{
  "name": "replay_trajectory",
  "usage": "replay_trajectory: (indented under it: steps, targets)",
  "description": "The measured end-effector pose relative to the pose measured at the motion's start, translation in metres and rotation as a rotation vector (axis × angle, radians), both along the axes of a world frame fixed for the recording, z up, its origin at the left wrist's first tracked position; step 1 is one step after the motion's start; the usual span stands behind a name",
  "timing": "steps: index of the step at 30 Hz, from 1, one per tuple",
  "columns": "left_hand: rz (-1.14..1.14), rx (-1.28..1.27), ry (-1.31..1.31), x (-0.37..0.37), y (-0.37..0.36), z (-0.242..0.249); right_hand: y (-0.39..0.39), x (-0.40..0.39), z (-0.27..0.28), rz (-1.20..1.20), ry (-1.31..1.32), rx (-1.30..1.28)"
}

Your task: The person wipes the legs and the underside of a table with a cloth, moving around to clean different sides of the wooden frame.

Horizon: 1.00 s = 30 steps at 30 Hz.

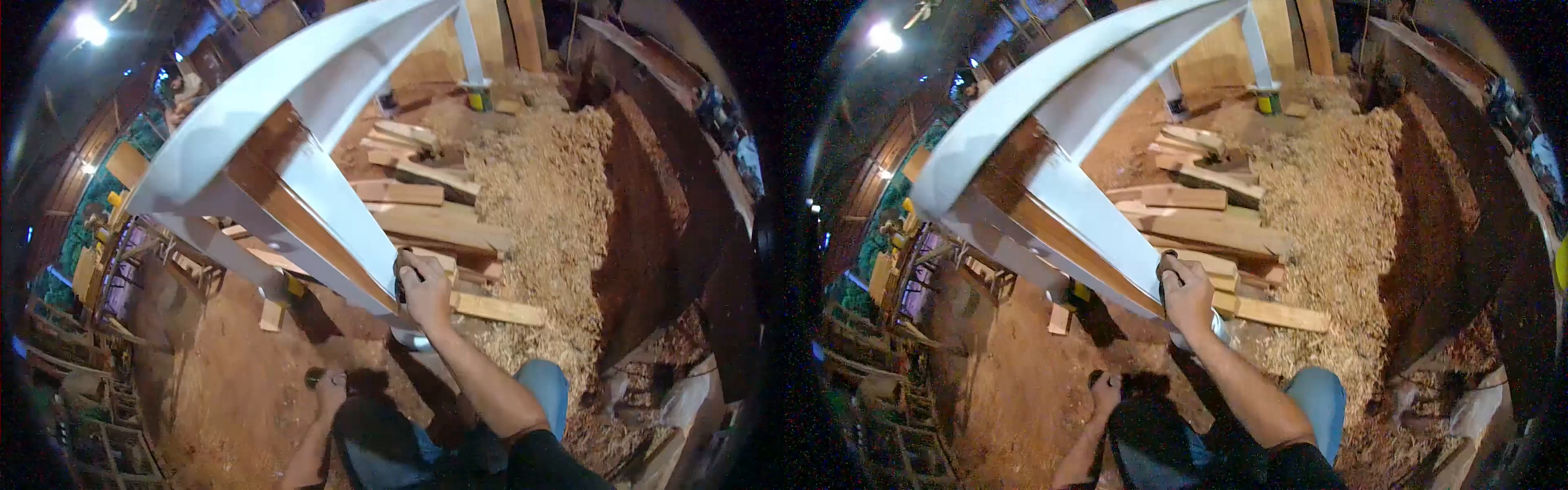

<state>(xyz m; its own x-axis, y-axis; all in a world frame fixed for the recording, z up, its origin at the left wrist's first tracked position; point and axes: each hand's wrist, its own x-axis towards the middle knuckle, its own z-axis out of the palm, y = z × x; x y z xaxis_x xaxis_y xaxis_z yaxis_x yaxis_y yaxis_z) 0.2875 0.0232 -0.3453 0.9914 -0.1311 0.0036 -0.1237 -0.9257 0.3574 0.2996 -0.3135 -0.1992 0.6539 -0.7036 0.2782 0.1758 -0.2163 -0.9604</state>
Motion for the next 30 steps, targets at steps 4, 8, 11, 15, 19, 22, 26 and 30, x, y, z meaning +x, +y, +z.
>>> replay_trajectory:
  steps: [4,8,11,15,19,22,26,30]
  targets:
    - [-0.244,-0.164,-0.111,0.006,0.017,-0.015,0.001,0.006,0.075,0.000,-0.156,-0.098]
    - [-0.249,-0.312,-0.069,-0.006,0.024,-0.023,-0.002,0.011,0.139,0.045,-0.349,-0.142]
    - [-0.212,-0.296,-0.051,-0.003,0.019,-0.019,-0.004,0.021,0.175,0.037,-0.493,-0.189]
    - [-0.187,-0.272,-0.055,-0.004,0.014,-0.016,-0.007,0.017,0.229,0.044,-0.515,-0.221]
    - [-0.189,-0.260,-0.088,-0.005,0.010,-0.014,-0.007,0.028,0.245,0.045,-0.600,-0.190]
    - [-0.192,-0.227,-0.140,-0.010,0.005,-0.012,-0.010,0.030,0.242,0.013,-0.598,-0.260]
    - [-0.141,-0.346,-0.027,-0.003,0.009,-0.020,-0.011,0.022,0.223,0.035,-0.550,-0.315]
    - [-0.102,-0.592,0.054,0.003,0.018,-0.035,-0.007,0.006,0.152,0.005,-0.388,-0.327]
